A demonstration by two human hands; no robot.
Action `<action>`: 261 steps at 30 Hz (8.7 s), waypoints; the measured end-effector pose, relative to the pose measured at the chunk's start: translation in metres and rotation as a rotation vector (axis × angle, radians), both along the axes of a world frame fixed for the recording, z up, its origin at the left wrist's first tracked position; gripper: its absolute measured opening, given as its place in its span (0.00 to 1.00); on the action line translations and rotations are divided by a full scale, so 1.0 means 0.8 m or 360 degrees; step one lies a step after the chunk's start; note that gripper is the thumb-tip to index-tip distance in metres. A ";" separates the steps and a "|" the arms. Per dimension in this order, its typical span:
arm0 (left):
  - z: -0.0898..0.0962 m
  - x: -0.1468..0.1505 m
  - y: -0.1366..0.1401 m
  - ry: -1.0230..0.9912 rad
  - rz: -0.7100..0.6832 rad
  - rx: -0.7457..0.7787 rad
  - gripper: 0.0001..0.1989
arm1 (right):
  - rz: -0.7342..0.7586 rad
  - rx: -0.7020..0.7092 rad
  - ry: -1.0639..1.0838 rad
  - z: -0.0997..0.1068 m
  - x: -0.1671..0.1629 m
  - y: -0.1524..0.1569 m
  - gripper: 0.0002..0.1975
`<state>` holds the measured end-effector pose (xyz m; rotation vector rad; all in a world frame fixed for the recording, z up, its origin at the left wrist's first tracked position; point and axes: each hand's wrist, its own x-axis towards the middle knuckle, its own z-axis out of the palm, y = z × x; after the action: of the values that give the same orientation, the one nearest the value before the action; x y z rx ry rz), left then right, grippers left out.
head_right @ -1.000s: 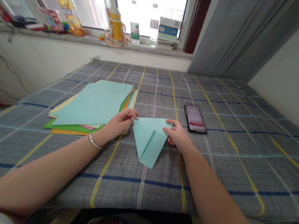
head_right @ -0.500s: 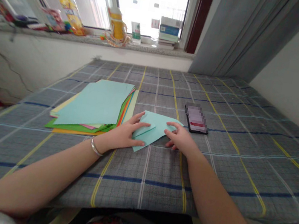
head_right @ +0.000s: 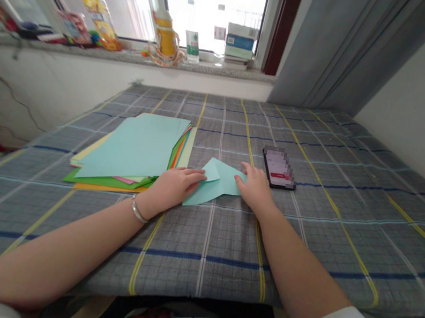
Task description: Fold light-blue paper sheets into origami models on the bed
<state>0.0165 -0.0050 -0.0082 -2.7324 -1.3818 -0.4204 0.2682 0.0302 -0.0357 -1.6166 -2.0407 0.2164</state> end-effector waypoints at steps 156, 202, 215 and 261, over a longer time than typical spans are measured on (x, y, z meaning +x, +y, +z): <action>0.005 0.014 -0.001 0.0098 -0.0052 0.0207 0.13 | 0.0098 0.0004 -0.0570 0.039 -0.005 -0.051 0.14; -0.016 0.027 -0.009 0.0196 -0.0664 -0.0115 0.26 | -0.0112 -0.1074 0.0426 0.034 0.062 -0.029 0.13; -0.018 0.026 -0.008 0.0185 -0.0648 -0.0219 0.28 | 0.0173 -0.1467 0.0567 0.045 0.075 -0.041 0.15; -0.012 0.030 -0.009 0.0273 -0.0630 -0.0297 0.32 | 0.0538 0.0023 -0.0186 0.034 0.011 -0.048 0.05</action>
<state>0.0406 -0.0124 -0.0174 -3.1102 -0.8798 -0.0674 0.2774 -0.0083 -0.0083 -1.2937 -2.3931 0.2296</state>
